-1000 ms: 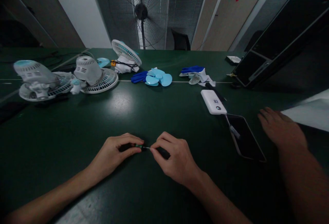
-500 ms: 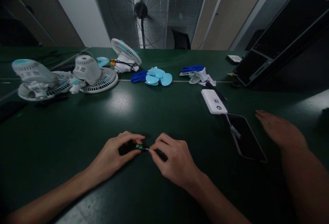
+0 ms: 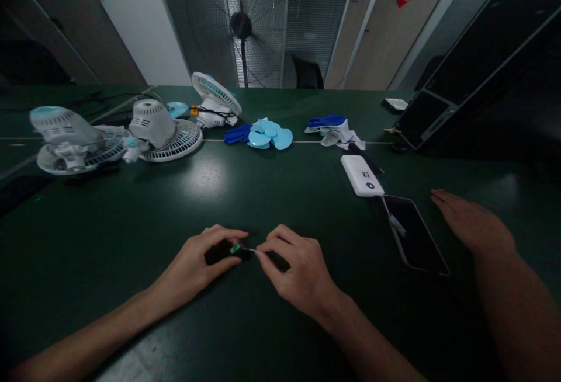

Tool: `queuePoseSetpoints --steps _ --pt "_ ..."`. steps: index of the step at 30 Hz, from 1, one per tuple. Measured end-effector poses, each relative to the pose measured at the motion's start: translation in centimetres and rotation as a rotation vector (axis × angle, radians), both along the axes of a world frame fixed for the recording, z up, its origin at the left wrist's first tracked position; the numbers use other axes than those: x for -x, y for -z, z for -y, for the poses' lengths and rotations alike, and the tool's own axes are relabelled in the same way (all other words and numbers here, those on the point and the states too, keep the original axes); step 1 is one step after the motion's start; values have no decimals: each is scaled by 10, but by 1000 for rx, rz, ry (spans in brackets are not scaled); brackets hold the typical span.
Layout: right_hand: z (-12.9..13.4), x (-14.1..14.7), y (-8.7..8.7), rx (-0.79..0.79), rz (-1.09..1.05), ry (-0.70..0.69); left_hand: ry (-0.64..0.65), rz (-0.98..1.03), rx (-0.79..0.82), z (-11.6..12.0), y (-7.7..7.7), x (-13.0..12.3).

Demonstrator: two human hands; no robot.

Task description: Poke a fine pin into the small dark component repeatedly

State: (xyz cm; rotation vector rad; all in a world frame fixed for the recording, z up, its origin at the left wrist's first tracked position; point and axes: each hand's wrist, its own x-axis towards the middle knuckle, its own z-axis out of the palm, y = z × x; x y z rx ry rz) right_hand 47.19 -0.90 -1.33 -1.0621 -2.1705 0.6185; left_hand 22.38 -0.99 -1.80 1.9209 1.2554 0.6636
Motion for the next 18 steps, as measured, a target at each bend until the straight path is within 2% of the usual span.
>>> queuePoseSetpoints --steps 4,9,14,18 --pt "-1 -4 1 -22 73 -5 3 1 -13 0 -1 0" --pt "0 12 0 -89 170 -34 20 12 -27 1 0 0" --pt "0 23 -2 -109 44 -53 26 12 -27 0 0 -1" --pt "-1 19 -1 -117 28 -15 34 -15 -8 -1 -2 -2"
